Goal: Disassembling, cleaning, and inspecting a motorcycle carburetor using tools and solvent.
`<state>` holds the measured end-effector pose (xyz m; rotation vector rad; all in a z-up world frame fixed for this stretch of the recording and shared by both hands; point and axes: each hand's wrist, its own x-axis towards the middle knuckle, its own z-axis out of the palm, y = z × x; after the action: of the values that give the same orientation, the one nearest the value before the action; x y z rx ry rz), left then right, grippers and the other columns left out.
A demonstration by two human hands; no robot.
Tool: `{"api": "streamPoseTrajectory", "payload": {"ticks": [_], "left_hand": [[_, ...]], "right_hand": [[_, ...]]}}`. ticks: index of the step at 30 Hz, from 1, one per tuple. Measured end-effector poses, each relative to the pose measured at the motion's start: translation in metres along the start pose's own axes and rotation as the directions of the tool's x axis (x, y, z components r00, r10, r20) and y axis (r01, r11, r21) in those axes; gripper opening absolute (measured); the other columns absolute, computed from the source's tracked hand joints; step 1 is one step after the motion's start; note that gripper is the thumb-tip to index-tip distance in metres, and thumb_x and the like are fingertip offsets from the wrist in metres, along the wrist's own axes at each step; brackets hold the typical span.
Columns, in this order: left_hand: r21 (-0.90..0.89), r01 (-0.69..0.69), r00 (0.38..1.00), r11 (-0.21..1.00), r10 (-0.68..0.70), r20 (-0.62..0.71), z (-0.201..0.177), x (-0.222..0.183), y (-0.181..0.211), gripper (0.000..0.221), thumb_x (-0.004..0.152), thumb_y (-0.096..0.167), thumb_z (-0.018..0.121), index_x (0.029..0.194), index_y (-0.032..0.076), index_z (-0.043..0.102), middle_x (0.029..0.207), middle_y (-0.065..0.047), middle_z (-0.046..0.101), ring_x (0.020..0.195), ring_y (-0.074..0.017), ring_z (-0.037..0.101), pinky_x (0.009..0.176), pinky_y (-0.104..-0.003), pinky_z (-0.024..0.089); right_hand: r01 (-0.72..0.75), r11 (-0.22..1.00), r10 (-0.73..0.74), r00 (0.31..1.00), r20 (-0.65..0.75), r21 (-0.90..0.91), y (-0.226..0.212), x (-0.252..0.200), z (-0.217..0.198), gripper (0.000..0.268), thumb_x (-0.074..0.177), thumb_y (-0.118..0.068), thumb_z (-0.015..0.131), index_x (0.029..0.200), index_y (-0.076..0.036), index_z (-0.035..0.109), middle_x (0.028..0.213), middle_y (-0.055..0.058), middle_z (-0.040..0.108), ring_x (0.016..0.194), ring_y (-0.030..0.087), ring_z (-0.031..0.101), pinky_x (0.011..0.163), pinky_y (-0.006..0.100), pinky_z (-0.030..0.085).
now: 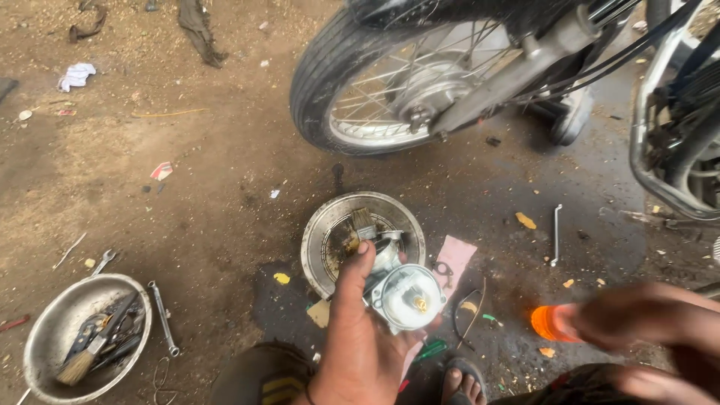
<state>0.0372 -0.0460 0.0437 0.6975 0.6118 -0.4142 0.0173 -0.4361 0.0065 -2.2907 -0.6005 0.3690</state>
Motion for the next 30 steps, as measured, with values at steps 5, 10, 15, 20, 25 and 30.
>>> {"api": "streamPoseTrajectory", "payload": {"ticks": [5,10,15,20,25,30], "left_hand": [[-0.093,0.026,0.997,0.995,-0.02,0.071,-0.008,-0.005,-0.004,0.064,0.077,0.063,0.066,0.117,0.012,0.064,0.098,-0.01,0.077,0.093,-0.0233,0.075,0.077,-0.041,0.057],[-0.082,0.003,0.999,0.997,-0.007,-0.037,-0.021,-0.008,0.008,0.064,0.077,0.061,0.066,0.117,0.013,0.061,0.098,-0.008,0.075,0.095,-0.0228,0.076,0.084,-0.043,0.059],[0.023,0.064,0.994,0.998,-0.062,-0.085,-0.032,-0.002,0.019,0.067,0.08,0.068,0.064,0.118,0.012,0.062,0.096,-0.008,0.076,0.089,-0.0209,0.079,0.078,-0.04,0.063],[0.139,0.109,0.994,0.984,-0.112,0.008,-0.031,0.001,0.014,0.064,0.081,0.063,0.062,0.12,0.013,0.062,0.094,-0.007,0.076,0.085,-0.0202,0.078,0.073,-0.038,0.063],[0.257,0.178,0.969,0.95,-0.215,0.123,-0.022,-0.004,-0.005,0.061,0.082,0.06,0.06,0.121,0.013,0.061,0.092,-0.006,0.075,0.081,-0.0196,0.076,0.068,-0.036,0.063],[0.445,0.107,0.905,0.889,-0.272,0.326,-0.028,-0.01,-0.002,0.061,0.09,0.067,0.051,0.123,0.016,0.06,0.08,-0.004,0.074,0.065,-0.0145,0.072,0.047,-0.026,0.049]], "right_hand": [[0.212,0.977,-0.214,0.952,-0.219,-0.035,-0.161,0.117,0.018,0.015,0.091,-0.012,0.07,0.105,-0.009,0.074,0.116,0.005,0.074,0.111,0.022,0.071,0.09,0.036,0.059],[0.188,0.941,-0.257,0.937,-0.235,-0.28,-0.105,0.079,0.027,0.029,0.087,-0.014,0.067,0.115,-0.007,0.071,0.124,0.009,0.073,0.118,0.025,0.07,0.099,0.041,0.055],[0.035,0.904,-0.179,0.936,-0.304,-0.425,-0.035,0.043,0.045,0.044,0.077,-0.022,0.078,0.118,-0.009,0.072,0.124,0.009,0.074,0.113,0.026,0.073,0.099,0.044,0.056],[0.147,0.891,-0.306,0.894,-0.328,-0.43,-0.045,0.03,0.052,0.038,0.08,-0.028,0.079,0.116,-0.015,0.073,0.119,0.001,0.075,0.11,0.018,0.073,0.094,0.036,0.058],[0.193,0.883,-0.357,0.869,-0.344,-0.429,-0.121,0.02,0.052,0.029,0.083,-0.025,0.079,0.111,-0.018,0.072,0.115,-0.002,0.076,0.11,0.017,0.073,0.095,0.035,0.058],[0.385,0.91,-0.406,0.902,-0.147,-0.152,-0.175,0.094,0.027,0.033,0.085,-0.009,0.073,0.117,-0.009,0.071,0.118,0.009,0.076,0.108,0.023,0.072,0.089,0.034,0.059]]}}
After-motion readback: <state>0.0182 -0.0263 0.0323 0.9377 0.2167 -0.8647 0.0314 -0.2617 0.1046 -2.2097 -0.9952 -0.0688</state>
